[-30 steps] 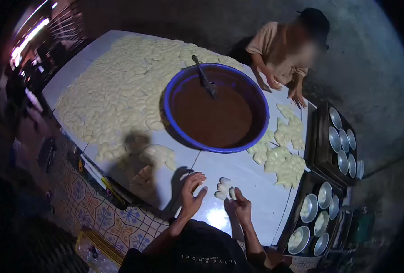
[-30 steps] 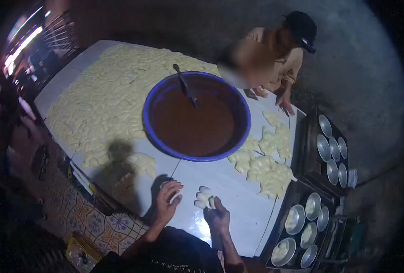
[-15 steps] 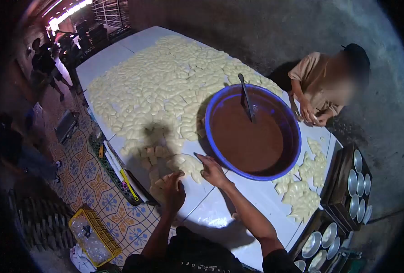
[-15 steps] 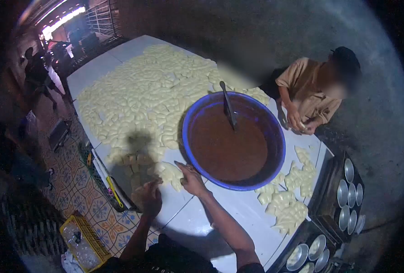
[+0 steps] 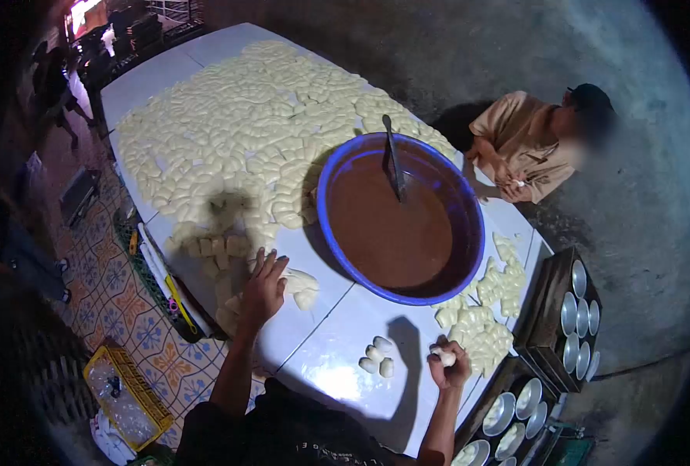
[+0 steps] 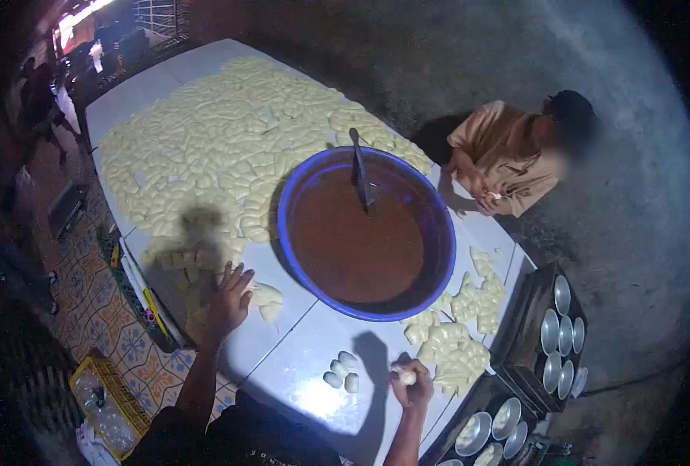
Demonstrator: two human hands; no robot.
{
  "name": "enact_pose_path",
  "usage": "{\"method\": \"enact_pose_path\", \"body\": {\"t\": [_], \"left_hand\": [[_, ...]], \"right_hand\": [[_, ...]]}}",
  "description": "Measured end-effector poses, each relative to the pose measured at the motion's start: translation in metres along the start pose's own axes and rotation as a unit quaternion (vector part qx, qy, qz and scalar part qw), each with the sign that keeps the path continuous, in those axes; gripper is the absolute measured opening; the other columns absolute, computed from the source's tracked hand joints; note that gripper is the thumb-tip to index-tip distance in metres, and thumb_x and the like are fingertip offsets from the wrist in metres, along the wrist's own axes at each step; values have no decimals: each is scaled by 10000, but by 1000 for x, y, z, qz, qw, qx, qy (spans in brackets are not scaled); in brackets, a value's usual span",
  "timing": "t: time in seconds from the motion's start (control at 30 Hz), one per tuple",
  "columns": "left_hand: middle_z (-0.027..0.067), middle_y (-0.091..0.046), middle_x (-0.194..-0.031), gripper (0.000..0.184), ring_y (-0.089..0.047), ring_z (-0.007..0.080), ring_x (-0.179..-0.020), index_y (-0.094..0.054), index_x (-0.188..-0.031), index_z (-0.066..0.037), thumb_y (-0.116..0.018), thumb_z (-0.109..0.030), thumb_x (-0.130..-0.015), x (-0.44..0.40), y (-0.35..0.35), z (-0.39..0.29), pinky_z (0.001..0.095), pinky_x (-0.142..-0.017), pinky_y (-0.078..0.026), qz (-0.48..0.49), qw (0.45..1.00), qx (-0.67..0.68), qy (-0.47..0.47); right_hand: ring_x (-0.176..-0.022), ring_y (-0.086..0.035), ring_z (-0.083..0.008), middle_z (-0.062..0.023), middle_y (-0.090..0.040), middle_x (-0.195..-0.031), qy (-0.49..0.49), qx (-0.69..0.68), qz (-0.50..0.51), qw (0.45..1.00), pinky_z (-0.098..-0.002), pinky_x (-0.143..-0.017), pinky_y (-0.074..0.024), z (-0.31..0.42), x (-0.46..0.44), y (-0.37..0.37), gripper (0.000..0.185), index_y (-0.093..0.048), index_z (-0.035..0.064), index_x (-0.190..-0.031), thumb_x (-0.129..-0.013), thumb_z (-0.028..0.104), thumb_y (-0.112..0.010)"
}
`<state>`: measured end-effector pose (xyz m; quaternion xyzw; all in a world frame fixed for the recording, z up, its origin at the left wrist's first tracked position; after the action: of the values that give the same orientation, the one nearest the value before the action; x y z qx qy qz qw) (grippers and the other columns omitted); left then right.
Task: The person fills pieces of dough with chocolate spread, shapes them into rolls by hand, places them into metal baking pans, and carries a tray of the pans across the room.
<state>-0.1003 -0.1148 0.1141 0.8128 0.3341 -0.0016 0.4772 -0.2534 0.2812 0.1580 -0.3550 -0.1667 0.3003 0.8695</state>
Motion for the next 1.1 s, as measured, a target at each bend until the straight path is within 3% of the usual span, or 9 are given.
{"method": "enact_pose_path", "body": {"t": [0.03,0.07,0.17,0.3,0.47,0.67,0.87,0.97,1.1], "left_hand": [[149,-480,-1359,363,-315,364,-1356,-596,-1190,-93,-589,-130,-829,-1,4,-4,625,-1090,-144,-17,1000,-9,-3],[149,-480,-1359,363,-315,364,-1356,-596,-1190,-93,-589,-130,-829,0,8,-9,625,-1090,-144,-21,1000,-5,-7],[149,-478,-1359,360,-319,371,-1352,-597,-1174,-60,-591,-118,-819,15,23,-22,613,-1095,-141,-82,996,25,6],[177,-425,-1397,387,-280,377,-1370,-592,-1202,-84,-608,-194,-831,37,16,-44,604,-1108,-102,-1,998,-44,52],[238,-237,-1497,421,-187,362,-1408,-590,-1259,-268,-541,-448,-882,59,1,-51,668,-1077,-39,50,995,-89,19],[176,-304,-1481,320,-257,313,-1389,-653,-1172,-287,-587,-372,-871,66,3,-38,599,-1096,-161,45,998,-37,10],[131,-312,-1490,311,-260,301,-1391,-642,-1172,-344,-577,-369,-868,61,7,-43,602,-1098,-156,51,995,-88,-3],[149,-348,-1461,348,-295,320,-1367,-630,-1181,-367,-596,-323,-838,60,10,-47,623,-1095,-106,58,994,-86,-15],[183,-462,-1352,400,-376,347,-1306,-638,-1183,-232,-634,-215,-783,60,15,-49,612,-1078,-166,-15,998,-30,-49]], "right_hand": [[-926,-553,-239,-100,-553,-950,-31,-106,19,994,-343,-751,-497,8,15,3,306,-604,-19,-917,-786,238,-707],[-945,-560,-258,-119,-580,-962,-42,198,-77,976,-350,-760,-497,11,22,18,302,-616,-24,-973,-795,208,-693],[-943,-607,-302,-174,-641,-1004,99,816,-114,558,-351,-776,-512,7,40,75,347,-623,-20,-1120,-804,116,-665],[-867,-636,-183,-111,-655,-996,-13,579,-119,807,-296,-714,-530,-51,-14,-4,275,-636,23,-1138,-874,82,-588],[-1154,-541,-284,-164,-562,-1253,-82,519,161,836,-342,-970,-431,-153,-121,-113,350,-566,26,-1239,-889,38,-565],[-995,-587,-307,-171,-619,-1024,131,684,301,651,-382,-876,-458,-210,-173,-147,277,-604,-4,-1084,-824,82,-648],[-812,-541,-113,-45,-581,-860,41,485,-74,870,-265,-748,-450,-108,-79,-97,127,-569,20,-857,-804,31,-684],[-789,-539,-127,-24,-566,-902,146,385,-144,900,-256,-724,-449,-31,-12,-20,176,-570,47,-929,-873,173,-680],[-808,-584,-220,-77,-598,-921,-77,16,-111,991,-347,-635,-514,31,75,53,275,-609,26,-946,-919,299,-600]]}}
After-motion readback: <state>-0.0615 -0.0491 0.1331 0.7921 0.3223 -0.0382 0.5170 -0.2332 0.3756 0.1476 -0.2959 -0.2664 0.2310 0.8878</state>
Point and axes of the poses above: each hand's wrist, its own x-axis away from the middle knuckle, its own y-axis out of the back of the hand, z = x × y, the point moved 4 cm from there along -x, towards the middle knuckle
